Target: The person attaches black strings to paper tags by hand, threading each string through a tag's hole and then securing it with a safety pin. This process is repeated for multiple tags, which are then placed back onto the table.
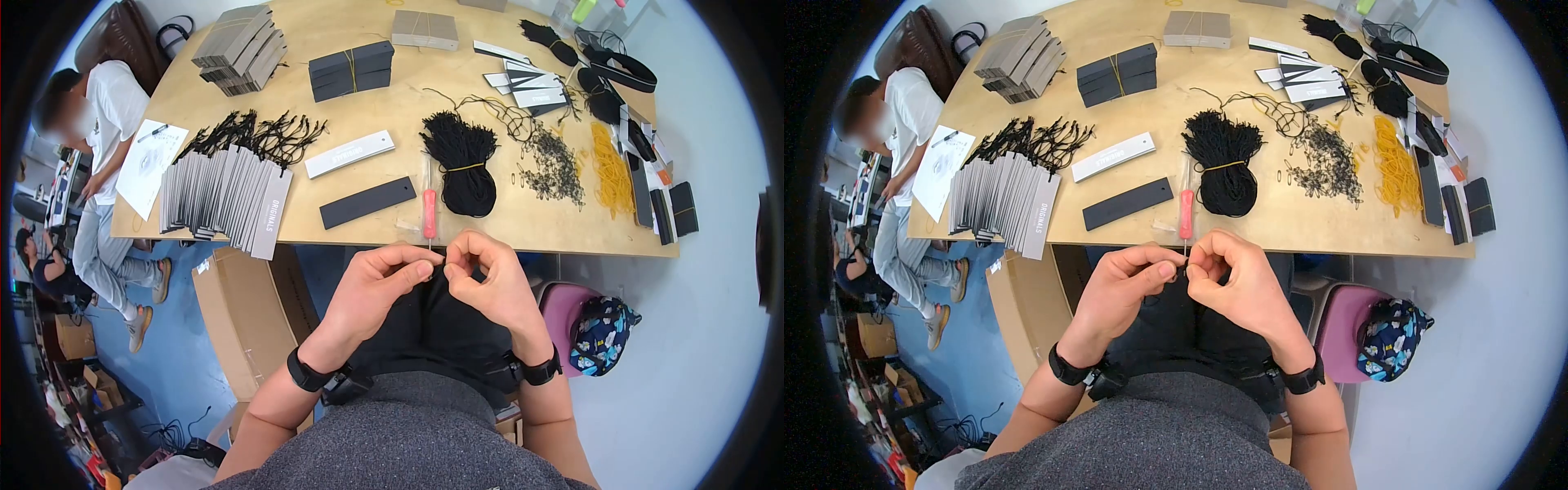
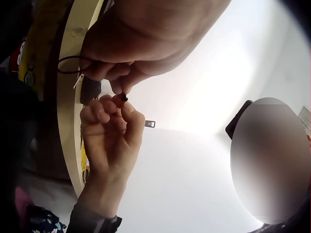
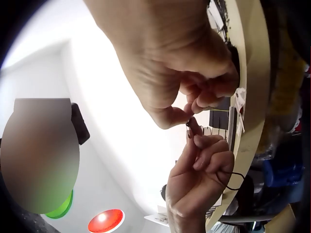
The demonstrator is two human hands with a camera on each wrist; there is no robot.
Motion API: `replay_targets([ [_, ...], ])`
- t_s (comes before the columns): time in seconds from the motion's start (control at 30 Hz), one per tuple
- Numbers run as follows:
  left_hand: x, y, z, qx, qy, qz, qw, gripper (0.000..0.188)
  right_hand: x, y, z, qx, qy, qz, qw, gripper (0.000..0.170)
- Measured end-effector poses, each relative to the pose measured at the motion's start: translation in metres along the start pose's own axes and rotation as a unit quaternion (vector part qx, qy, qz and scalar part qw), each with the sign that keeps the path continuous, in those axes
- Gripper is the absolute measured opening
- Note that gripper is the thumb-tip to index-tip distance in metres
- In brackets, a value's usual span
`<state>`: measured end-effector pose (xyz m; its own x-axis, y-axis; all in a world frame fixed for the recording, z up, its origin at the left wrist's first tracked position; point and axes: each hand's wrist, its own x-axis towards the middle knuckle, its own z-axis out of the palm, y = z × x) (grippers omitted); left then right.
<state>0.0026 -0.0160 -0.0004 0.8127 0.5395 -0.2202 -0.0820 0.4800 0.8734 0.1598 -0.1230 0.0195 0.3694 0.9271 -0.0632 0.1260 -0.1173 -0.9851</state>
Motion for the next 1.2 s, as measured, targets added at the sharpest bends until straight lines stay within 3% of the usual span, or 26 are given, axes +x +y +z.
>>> replay_targets([
  [0.17, -0.001, 0.002, 0.000, -0.007, -0.022, -0.012, 1.000, 0.019, -0.002, 0.000, -0.009, 0.043, -0.034, 0.042, 0.998, 0.007],
  [0.7, -0.004, 0.008, -0.004, 0.082, 0.004, 0.016, 0.996, 0.022, -0.011, 0.009, -0.024, 0.053, 0.007, 0.031, 0.998, 0.006],
  [0.8, -0.008, 0.017, -0.008, 0.144, 0.009, 0.036, 0.989, 0.026, -0.017, 0.010, -0.040, 0.019, 0.034, 0.038, 0.999, 0.006],
  [0.87, -0.010, 0.020, -0.006, 0.222, 0.023, 0.096, 0.970, 0.031, -0.021, 0.001, -0.047, -0.106, 0.044, 0.065, 0.991, 0.009],
  [0.9, -0.011, 0.021, -0.004, 0.222, 0.024, 0.096, 0.970, 0.031, -0.022, 0.007, -0.049, -0.138, 0.045, 0.012, 0.989, 0.021],
  [0.93, -0.012, 0.022, -0.001, 0.260, 0.023, 0.111, 0.959, 0.032, -0.024, 0.002, -0.041, -0.138, 0.045, 0.012, 0.989, 0.021],
  [1.0, -0.013, 0.022, 0.008, 0.299, 0.016, 0.126, 0.946, 0.035, -0.024, -0.015, -0.011, 0.176, -0.006, -0.011, 0.984, 0.058],
  [1.07, -0.013, 0.022, 0.016, 0.318, 0.013, 0.143, 0.937, 0.038, -0.018, -0.012, 0.002, 0.196, -0.127, 0.011, 0.972, 0.085],
  [1.1, -0.012, 0.019, 0.016, 0.318, 0.012, 0.165, 0.934, 0.039, -0.019, -0.010, 0.013, 0.229, -0.094, 0.043, 0.968, 0.065],
  [1.13, -0.011, 0.021, 0.015, 0.320, 0.013, 0.165, 0.933, 0.039, -0.017, -0.008, 0.011, 0.230, -0.095, 0.041, 0.968, 0.065],
  [1.2, -0.010, 0.024, 0.010, 0.376, 0.014, 0.203, 0.904, 0.040, -0.010, -0.004, 0.002, 0.089, -0.144, 0.126, 0.978, 0.044],
])
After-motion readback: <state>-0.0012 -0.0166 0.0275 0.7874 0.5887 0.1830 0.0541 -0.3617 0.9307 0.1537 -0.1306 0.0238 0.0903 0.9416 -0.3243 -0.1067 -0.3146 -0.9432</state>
